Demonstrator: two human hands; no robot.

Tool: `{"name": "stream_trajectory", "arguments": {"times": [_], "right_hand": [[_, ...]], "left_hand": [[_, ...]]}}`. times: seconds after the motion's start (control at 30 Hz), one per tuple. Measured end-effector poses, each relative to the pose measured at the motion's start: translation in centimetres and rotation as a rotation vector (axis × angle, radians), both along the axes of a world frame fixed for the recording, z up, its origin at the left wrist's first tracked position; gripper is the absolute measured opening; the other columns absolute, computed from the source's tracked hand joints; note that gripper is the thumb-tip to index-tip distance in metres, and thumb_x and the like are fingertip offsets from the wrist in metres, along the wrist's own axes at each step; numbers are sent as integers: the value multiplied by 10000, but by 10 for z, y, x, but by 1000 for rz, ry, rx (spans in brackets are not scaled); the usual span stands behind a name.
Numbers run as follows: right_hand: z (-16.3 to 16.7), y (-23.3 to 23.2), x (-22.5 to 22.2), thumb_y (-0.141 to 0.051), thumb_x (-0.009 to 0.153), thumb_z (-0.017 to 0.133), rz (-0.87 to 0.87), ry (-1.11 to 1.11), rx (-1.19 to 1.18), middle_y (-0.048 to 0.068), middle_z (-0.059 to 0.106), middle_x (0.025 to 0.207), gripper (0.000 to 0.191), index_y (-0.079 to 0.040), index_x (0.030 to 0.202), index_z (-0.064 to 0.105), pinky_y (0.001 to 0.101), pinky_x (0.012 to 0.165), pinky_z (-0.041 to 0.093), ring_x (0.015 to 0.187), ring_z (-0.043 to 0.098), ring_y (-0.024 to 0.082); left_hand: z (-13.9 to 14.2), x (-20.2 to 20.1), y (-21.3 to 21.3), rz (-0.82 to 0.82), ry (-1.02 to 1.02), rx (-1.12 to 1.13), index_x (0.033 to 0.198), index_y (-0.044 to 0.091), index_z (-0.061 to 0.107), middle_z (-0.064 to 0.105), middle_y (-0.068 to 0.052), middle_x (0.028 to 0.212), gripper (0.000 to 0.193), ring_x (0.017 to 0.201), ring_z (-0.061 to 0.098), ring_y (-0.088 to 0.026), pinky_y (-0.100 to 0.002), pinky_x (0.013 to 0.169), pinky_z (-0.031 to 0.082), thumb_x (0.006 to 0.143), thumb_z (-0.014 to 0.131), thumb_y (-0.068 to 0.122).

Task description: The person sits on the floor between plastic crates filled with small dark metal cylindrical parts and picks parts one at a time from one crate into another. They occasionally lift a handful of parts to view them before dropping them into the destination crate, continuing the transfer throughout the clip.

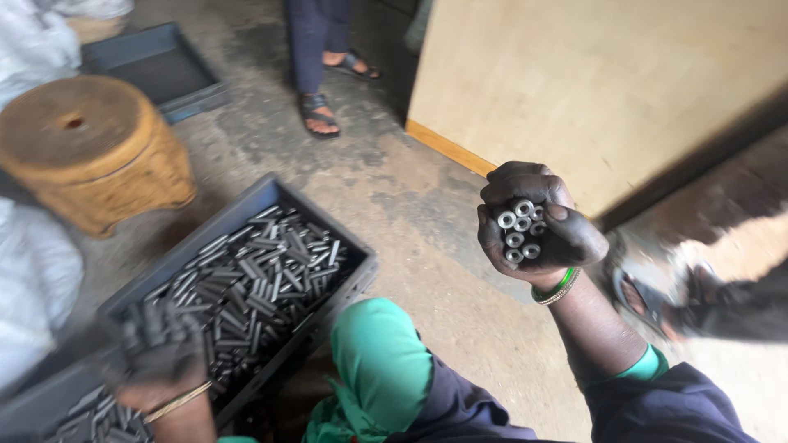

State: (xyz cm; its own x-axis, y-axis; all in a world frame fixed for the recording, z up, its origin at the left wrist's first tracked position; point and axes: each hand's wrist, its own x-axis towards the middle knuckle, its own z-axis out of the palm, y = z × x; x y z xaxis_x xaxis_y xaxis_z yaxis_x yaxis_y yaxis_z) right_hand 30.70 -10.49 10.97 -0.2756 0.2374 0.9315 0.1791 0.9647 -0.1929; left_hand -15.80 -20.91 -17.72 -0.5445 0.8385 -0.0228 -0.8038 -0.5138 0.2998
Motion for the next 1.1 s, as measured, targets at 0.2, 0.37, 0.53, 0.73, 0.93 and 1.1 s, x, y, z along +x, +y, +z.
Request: {"name": "stream_trajectory", "arguments": {"times": [0.2, 0.37, 0.53, 0.73, 0.93, 1.1], "right_hand": [[16, -31, 80, -230, 858, 653, 146, -10, -378, 95, 652, 878, 308, 13, 1048, 648, 356, 874, 484, 921, 585, 233], [7, -49, 117, -327, 970, 602, -61, -41, -220, 159, 691, 1042, 418, 42, 1165, 616, 367, 1055, 477, 1010, 638, 266], [-7, -43, 154, -345, 912, 624, 635, 442, -775, 177, 713, 1096, 609, 63, 1349, 507, 309, 792, 583, 907, 699, 214], [-7, -30, 157, -226, 989, 676, -67, 58, -99, 150, 663, 1107, 538, -84, 1412, 375, 362, 989, 563, 971, 683, 223], [18, -31, 145, 50, 892, 777, -237, -38, 268, 171, 659, 1016, 909, -246, 1529, 201, 455, 931, 611, 964, 723, 270], [21, -19, 144, -53, 829, 796, -199, 83, 299, 219, 642, 985, 808, -256, 1455, 328, 508, 928, 562, 889, 710, 309]], "left_hand": [[-14, 7, -1, 83, -103, -235, 1320, 155, 637, 733, -52, 1399, 731, 1249, 661, -247, -437, 1083, 498, 808, 752, 663], [-5, 17, -2, 112, -76, -299, 1313, 146, 619, 741, -49, 1379, 743, 1205, 658, -224, -420, 1063, 482, 786, 775, 645], [-5, 24, -5, 138, -55, -335, 1306, 137, 601, 749, -45, 1359, 757, 1161, 654, -201, -403, 1044, 466, 764, 799, 628], [1, 32, -16, 170, -18, -366, 1298, 126, 579, 759, -42, 1335, 778, 1107, 650, -172, -382, 1020, 447, 738, 827, 607], [1, 32, -18, 158, -5, -392, 1262, 125, 601, 755, -42, 1316, 762, 1101, 669, -175, -394, 994, 422, 708, 869, 574], [-7, 22, -18, 123, -61, -394, 1292, 117, 625, 800, -46, 1306, 760, 1085, 655, -194, -409, 1006, 456, 746, 872, 585]]}}
